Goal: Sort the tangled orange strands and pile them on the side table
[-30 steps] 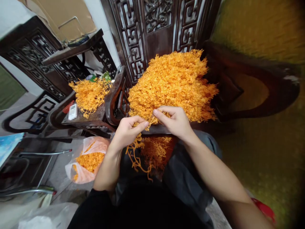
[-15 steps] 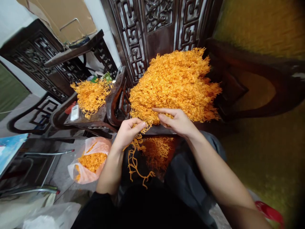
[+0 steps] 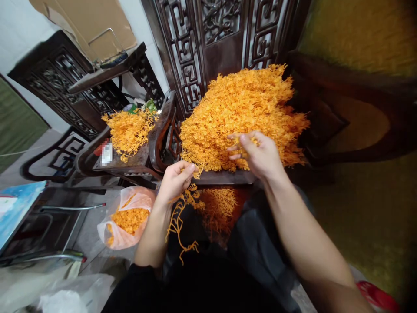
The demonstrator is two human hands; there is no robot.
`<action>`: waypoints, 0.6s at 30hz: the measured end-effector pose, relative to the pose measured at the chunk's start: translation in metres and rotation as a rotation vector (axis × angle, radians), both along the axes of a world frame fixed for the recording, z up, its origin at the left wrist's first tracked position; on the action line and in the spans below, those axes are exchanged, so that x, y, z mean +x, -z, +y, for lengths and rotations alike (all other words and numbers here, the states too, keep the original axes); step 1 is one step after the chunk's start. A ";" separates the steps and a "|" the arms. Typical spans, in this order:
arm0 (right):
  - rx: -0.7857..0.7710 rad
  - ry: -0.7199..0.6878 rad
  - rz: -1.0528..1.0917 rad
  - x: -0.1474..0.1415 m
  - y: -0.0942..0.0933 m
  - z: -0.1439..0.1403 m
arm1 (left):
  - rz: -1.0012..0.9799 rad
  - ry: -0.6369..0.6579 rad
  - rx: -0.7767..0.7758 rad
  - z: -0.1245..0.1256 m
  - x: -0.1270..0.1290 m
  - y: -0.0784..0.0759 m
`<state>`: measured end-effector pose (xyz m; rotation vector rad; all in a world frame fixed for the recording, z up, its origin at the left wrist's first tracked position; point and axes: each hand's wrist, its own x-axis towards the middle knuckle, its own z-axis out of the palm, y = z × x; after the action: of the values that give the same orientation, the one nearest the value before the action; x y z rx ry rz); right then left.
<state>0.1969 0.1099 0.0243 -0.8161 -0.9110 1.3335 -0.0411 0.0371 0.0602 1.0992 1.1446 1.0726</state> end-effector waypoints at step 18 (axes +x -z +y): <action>0.349 -0.308 -0.468 -0.047 -0.008 -0.051 | -0.419 0.011 0.029 0.006 0.020 -0.005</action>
<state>0.1499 0.0585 0.0327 -0.7432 -1.6427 1.2078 -0.0215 0.0435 0.0656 0.8477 0.7901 1.2427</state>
